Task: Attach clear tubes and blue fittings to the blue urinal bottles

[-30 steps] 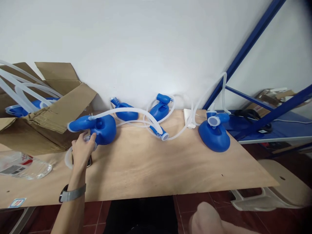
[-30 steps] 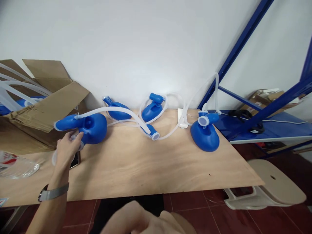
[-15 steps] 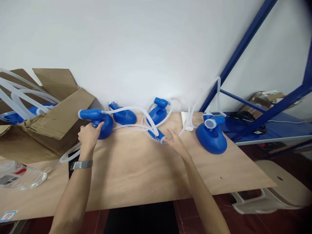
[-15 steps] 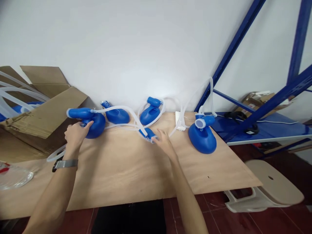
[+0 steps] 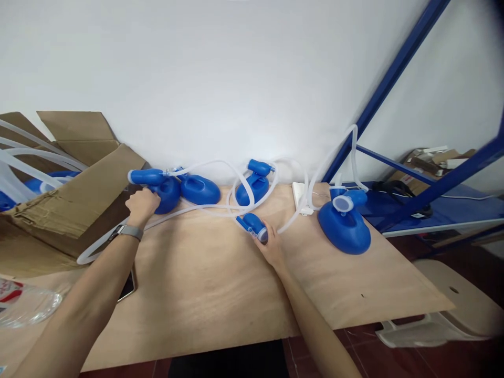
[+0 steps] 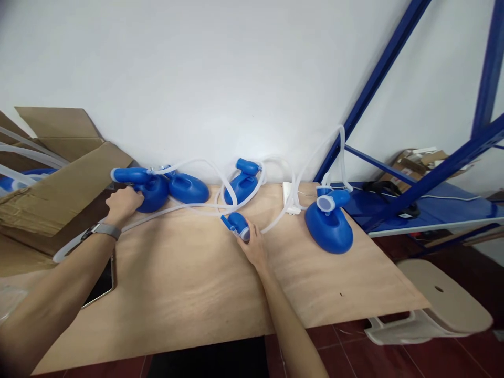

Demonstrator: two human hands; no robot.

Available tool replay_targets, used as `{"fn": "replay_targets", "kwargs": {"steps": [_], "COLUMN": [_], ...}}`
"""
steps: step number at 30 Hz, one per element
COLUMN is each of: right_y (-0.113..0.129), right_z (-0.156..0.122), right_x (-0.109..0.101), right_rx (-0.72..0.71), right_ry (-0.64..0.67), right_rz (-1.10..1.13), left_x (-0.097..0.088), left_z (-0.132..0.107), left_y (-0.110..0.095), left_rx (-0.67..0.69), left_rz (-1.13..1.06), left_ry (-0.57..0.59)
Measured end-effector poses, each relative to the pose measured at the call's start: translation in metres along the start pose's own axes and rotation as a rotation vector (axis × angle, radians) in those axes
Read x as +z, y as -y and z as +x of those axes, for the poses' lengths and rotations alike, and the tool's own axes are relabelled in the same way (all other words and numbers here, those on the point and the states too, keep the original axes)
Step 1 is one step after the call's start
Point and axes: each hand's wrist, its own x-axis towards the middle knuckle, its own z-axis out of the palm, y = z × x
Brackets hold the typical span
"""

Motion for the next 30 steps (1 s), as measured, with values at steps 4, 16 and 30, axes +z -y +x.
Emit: {"fn": "replay_targets", "kwargs": {"steps": [4,16,30], "right_y": [0.005,0.058,0.089], "right_z": [-0.003,0.006,0.027], "right_x": [-0.002,0.046,0.109], "right_rx": [-0.084,-0.032,-0.251], "right_ry": [0.019,-0.049,-0.032], "right_rz": [0.041,0.237,0.253], "left_x": [0.01,0.096,0.176], "left_z": [-0.013,-0.148,-0.138], "left_y": [-0.009,0.007,-0.037], "left_rx": [-0.055,0.713,0.496], "left_rz": [0.097,-0.039,-0.717], "left_ry": [-0.136,-0.176,-0.169]}}
